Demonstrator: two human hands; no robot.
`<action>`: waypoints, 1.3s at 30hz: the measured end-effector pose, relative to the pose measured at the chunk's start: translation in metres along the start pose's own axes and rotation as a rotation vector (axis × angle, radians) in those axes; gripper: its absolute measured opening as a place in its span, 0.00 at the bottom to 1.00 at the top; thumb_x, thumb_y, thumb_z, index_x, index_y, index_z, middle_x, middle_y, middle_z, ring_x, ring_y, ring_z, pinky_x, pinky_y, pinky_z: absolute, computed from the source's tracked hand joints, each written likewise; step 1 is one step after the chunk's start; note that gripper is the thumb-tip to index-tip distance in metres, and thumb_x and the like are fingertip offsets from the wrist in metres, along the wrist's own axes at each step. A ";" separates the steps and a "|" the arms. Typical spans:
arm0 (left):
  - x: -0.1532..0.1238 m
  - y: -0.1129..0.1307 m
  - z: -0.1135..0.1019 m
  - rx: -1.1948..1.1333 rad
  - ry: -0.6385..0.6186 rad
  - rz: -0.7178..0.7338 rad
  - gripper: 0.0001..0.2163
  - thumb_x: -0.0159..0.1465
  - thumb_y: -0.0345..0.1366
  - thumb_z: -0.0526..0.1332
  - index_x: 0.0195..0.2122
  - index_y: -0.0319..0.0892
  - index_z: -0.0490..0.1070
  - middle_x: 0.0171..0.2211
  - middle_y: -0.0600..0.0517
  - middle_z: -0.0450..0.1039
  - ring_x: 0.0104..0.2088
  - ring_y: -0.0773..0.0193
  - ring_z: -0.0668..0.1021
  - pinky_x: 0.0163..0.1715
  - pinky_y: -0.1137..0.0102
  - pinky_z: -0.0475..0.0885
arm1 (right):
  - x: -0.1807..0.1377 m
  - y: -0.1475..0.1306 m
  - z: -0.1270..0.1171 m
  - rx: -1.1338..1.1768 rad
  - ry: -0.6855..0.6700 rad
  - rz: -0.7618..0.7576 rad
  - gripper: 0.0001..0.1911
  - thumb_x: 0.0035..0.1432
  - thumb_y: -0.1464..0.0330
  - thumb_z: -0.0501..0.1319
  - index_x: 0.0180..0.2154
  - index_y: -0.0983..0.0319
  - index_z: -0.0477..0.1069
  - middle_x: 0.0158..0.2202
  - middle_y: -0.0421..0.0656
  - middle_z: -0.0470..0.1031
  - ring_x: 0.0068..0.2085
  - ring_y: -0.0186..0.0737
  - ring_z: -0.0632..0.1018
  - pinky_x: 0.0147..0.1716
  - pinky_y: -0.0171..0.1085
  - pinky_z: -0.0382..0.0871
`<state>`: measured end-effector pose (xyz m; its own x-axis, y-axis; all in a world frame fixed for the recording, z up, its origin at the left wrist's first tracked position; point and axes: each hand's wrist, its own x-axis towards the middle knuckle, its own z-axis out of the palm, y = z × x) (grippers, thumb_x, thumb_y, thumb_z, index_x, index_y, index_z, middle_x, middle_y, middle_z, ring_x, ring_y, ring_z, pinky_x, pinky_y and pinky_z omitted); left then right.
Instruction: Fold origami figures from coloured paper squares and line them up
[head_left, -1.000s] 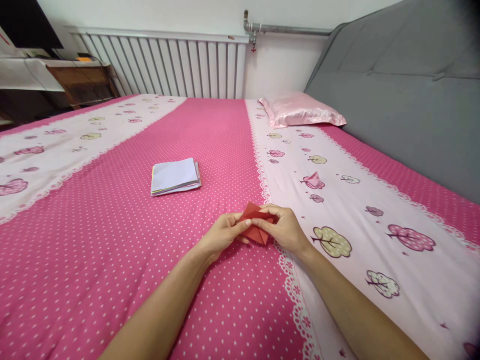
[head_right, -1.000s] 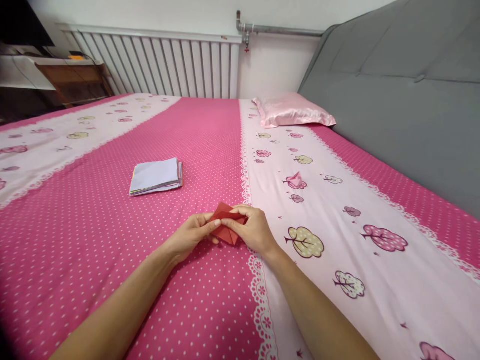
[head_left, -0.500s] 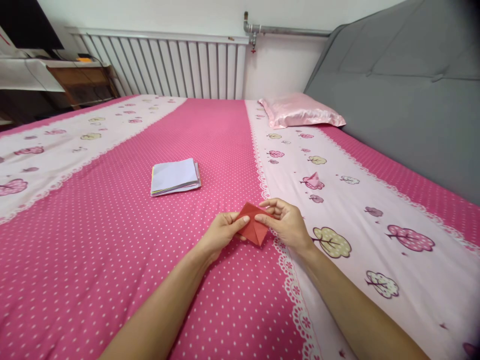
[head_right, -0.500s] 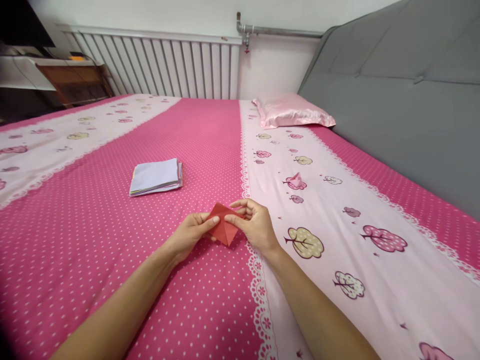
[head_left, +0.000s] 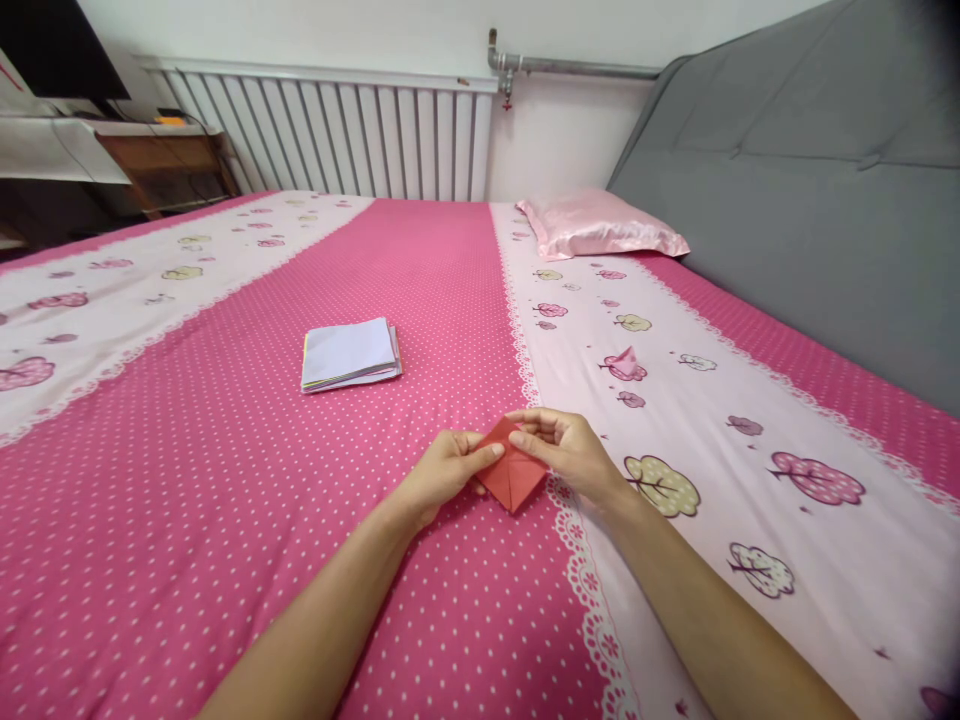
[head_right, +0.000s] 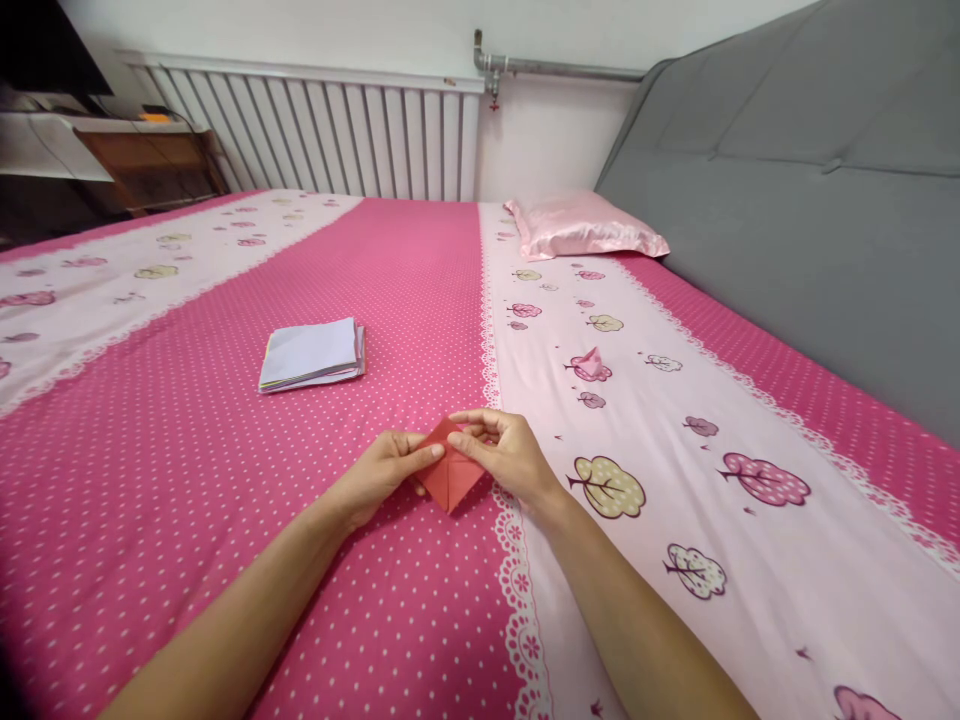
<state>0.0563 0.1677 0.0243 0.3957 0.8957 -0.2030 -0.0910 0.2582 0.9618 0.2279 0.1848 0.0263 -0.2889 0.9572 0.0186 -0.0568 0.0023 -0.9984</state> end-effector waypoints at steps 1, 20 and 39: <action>-0.001 0.000 0.000 0.050 -0.030 -0.010 0.14 0.55 0.44 0.62 0.28 0.34 0.74 0.20 0.52 0.69 0.19 0.72 0.66 0.21 0.75 0.58 | -0.001 0.000 0.001 -0.018 -0.026 0.003 0.14 0.45 0.64 0.67 0.36 0.63 0.74 0.29 0.41 0.74 0.30 0.34 0.74 0.32 0.35 0.67; 0.000 0.004 -0.001 -0.215 0.252 0.098 0.12 0.48 0.37 0.68 0.30 0.35 0.73 0.26 0.48 0.76 0.24 0.67 0.75 0.26 0.73 0.67 | 0.000 -0.002 -0.002 0.000 0.007 0.082 0.11 0.41 0.64 0.69 0.25 0.64 0.72 0.23 0.39 0.73 0.23 0.30 0.70 0.25 0.33 0.62; 0.005 0.003 -0.005 -0.264 0.289 0.160 0.08 0.53 0.37 0.66 0.30 0.37 0.73 0.26 0.51 0.75 0.22 0.73 0.74 0.18 0.80 0.64 | -0.002 0.007 0.011 0.145 0.112 0.170 0.14 0.41 0.64 0.68 0.29 0.62 0.68 0.20 0.34 0.69 0.20 0.27 0.67 0.18 0.29 0.55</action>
<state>0.0540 0.1747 0.0249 0.0880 0.9871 -0.1339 -0.3763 0.1574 0.9130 0.2174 0.1801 0.0201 -0.1992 0.9662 -0.1634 -0.1555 -0.1958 -0.9683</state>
